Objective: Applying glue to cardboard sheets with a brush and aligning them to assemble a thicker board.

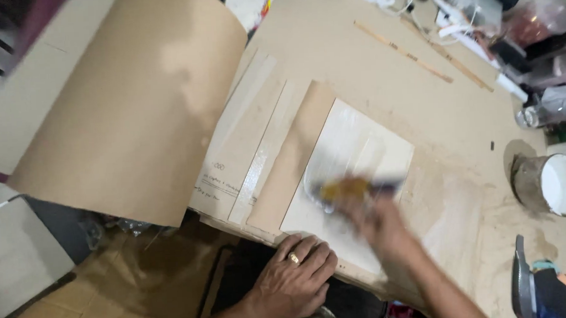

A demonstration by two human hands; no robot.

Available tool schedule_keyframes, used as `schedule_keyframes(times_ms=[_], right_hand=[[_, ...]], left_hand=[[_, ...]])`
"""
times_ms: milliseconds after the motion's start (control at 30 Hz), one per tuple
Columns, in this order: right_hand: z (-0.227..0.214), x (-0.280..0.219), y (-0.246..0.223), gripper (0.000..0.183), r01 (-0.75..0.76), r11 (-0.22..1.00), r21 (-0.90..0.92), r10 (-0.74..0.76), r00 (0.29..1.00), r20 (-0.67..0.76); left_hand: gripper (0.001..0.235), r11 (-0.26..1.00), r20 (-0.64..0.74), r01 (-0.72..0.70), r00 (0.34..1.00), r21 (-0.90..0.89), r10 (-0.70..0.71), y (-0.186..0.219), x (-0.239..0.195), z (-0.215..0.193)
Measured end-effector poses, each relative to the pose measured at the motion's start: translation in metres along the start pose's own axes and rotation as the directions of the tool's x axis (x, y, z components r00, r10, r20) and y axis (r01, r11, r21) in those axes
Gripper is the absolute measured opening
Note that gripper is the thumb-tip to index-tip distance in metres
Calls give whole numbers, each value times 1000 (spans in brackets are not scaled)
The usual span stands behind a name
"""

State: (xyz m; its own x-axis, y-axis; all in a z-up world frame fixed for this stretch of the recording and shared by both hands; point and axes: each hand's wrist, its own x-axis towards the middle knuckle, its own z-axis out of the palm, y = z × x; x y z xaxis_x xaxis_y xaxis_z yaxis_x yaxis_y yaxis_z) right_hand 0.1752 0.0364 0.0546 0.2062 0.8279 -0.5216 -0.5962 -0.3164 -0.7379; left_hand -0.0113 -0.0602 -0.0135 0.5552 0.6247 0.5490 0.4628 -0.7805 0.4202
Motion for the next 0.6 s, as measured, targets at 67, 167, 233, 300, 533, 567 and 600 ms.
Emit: schedule_keyframes(times_ms=[67,167,233,300,533,567,600], right_hand=[[-24,-8,10,21,878,-179,-445,-142,425,894],[-31,72,13,44,330,870,-367,-153,887,435],[-17,127,-22,22,713,354,-605,-425,699,576],[2,154,-48,15,737,-334,-588,-493,395,775],[-63,7,-9,30,773,-32,-633,-160,621,767],[-66,-19,1,32,805,120,-581,42,581,813],[-110,29,30,32,805,117,-582,32,583,812]], left_hand=[[48,1000,-8,-29,1000,-12,29,-6,3,2],[43,1000,29,13,999,19,-14,-5,7,4],[43,999,30,17,999,33,-18,-1,9,3],[42,998,23,18,1000,60,-20,-1,10,5],[39,999,15,46,999,21,-46,2,7,3],[38,999,2,29,1000,22,-29,-7,12,5],[38,1000,3,18,1000,21,-18,-9,15,7]])
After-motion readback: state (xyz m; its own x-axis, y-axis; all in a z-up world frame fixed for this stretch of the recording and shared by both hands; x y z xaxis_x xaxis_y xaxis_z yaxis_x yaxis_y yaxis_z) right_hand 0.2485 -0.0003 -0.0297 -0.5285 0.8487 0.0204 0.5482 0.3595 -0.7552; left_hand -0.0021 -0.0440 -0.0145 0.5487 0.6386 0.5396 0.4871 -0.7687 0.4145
